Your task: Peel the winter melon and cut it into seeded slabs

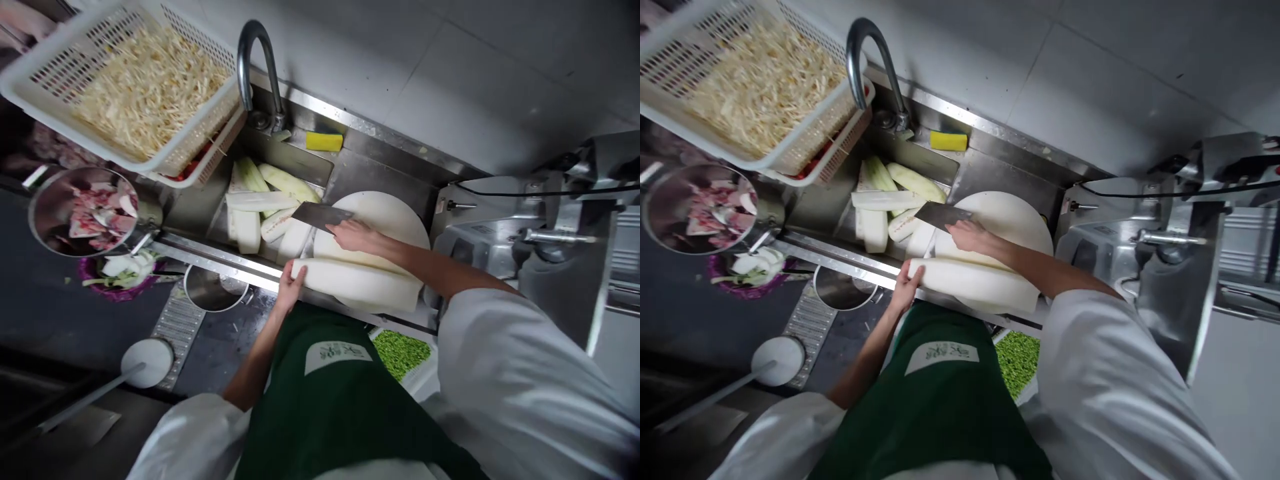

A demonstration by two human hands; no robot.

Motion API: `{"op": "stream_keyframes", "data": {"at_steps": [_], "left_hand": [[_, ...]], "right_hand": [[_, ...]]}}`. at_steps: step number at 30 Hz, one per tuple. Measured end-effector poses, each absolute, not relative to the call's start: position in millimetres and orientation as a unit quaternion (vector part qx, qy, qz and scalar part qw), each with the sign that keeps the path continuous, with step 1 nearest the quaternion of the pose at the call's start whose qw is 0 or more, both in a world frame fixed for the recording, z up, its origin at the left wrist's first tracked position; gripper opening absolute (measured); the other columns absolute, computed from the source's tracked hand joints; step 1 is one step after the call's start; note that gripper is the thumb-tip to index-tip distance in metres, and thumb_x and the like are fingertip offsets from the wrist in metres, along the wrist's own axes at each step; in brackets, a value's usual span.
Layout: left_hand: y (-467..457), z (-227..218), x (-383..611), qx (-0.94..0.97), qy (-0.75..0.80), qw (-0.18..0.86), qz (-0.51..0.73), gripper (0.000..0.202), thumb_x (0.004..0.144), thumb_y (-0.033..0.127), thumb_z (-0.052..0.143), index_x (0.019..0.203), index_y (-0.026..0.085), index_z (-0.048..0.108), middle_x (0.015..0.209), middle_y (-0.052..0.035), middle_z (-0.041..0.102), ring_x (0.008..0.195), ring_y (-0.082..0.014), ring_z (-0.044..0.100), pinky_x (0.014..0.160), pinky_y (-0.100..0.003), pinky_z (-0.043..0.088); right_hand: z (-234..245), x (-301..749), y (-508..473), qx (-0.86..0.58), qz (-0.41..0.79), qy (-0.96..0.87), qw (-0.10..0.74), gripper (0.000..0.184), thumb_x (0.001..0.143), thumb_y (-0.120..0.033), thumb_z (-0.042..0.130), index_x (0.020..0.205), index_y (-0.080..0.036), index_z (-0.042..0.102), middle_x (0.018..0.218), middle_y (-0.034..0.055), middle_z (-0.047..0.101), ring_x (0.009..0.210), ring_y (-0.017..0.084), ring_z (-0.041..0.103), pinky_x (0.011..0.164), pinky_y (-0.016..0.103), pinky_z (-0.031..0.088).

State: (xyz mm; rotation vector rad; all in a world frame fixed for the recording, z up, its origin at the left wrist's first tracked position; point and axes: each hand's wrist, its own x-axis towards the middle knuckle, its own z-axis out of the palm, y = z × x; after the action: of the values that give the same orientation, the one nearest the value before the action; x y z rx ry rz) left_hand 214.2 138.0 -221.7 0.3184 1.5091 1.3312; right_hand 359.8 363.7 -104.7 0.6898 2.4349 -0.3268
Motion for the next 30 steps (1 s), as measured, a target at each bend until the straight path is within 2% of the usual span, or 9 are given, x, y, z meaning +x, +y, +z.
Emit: {"op": "stream_keyframes", "data": {"at_steps": [4,9,12,15,20,22,25,27,30], "left_hand": [[143,-220,177,0.125,0.634,0.532,0.547,0.065,0.068,0.071,0.091,0.100,0.017,0.076,0.094,-0.0077,0.076,0.088,-0.0210,0.068,0.073,-0.029,0.056],[199,-212,114,0.072,0.676,0.399,0.615,0.060,0.066,0.065,0.094,0.096,0.015,0.078,0.093,-0.0071,0.076,0.084,-0.0164,0.066,0.065,-0.022,0.050],[239,-203,96,0.106,0.644,0.460,0.603,0.059,0.055,0.056,0.102,0.087,0.012,0.079,0.082,-0.0053,0.074,0.073,-0.0134,0.061,0.063,-0.024,0.049],[260,-198,93,0.144,0.590,0.550,0.573,0.056,0.048,0.051,0.106,0.078,0.012,0.078,0.073,-0.0036,0.071,0.063,-0.0113,0.057,0.065,-0.029,0.053],[274,-199,85,0.154,0.566,0.584,0.562,0.051,0.050,0.044,0.107,0.078,0.012,0.078,0.076,-0.0054,0.072,0.070,-0.0148,0.064,0.067,-0.030,0.055],[284,-199,81,0.127,0.570,0.568,0.581,0.049,0.057,0.045,0.105,0.079,0.012,0.077,0.074,-0.0043,0.070,0.070,-0.0137,0.064,0.067,-0.027,0.055],[294,-197,81,0.123,0.563,0.578,0.577,0.054,0.064,0.058,0.099,0.083,0.012,0.078,0.076,-0.0050,0.071,0.067,-0.0112,0.061,0.062,-0.024,0.053],[294,-197,86,0.161,0.547,0.618,0.541,0.059,0.061,0.062,0.099,0.082,0.011,0.078,0.077,-0.0063,0.071,0.067,-0.0122,0.062,0.060,-0.024,0.053],[289,-202,94,0.205,0.526,0.642,0.519,0.058,0.052,0.056,0.104,0.079,0.012,0.077,0.072,-0.0049,0.070,0.066,-0.0135,0.063,0.064,-0.028,0.056]], "right_hand": [[-96,327,377,0.267,-0.087,0.924,0.258,0.060,0.109,-0.021,0.046,0.167,-0.010,0.038,0.111,0.0221,0.079,0.101,0.031,0.077,0.088,0.034,0.050],[-82,369,346,0.275,-0.038,0.927,0.252,0.061,0.115,-0.036,0.036,0.172,-0.015,0.031,0.101,0.0179,0.080,0.089,0.027,0.076,0.081,0.032,0.047],[-86,393,322,0.265,-0.042,0.929,0.255,0.060,0.115,-0.040,0.031,0.173,-0.023,0.033,0.101,0.0157,0.080,0.086,0.026,0.074,0.077,0.030,0.046],[-95,413,304,0.277,-0.047,0.928,0.243,0.059,0.114,-0.040,0.029,0.171,-0.025,0.039,0.101,0.0162,0.079,0.085,0.026,0.073,0.074,0.030,0.045],[-100,442,291,0.312,-0.062,0.924,0.214,0.058,0.113,-0.042,0.032,0.166,-0.027,0.049,0.101,0.0171,0.078,0.079,0.025,0.069,0.070,0.030,0.042],[-97,451,289,0.326,-0.065,0.918,0.215,0.057,0.113,-0.042,0.031,0.165,-0.028,0.050,0.100,0.0166,0.078,0.079,0.025,0.068,0.068,0.030,0.041],[-94,457,286,0.356,-0.065,0.906,0.218,0.057,0.113,-0.042,0.032,0.165,-0.029,0.050,0.100,0.0156,0.078,0.081,0.025,0.069,0.067,0.030,0.039],[-94,455,284,0.373,-0.064,0.900,0.217,0.057,0.113,-0.042,0.032,0.165,-0.029,0.050,0.100,0.0149,0.079,0.081,0.025,0.070,0.068,0.030,0.040],[-96,449,281,0.381,-0.067,0.898,0.211,0.057,0.113,-0.042,0.033,0.165,-0.028,0.050,0.099,0.0147,0.079,0.082,0.025,0.071,0.069,0.030,0.040]]}}
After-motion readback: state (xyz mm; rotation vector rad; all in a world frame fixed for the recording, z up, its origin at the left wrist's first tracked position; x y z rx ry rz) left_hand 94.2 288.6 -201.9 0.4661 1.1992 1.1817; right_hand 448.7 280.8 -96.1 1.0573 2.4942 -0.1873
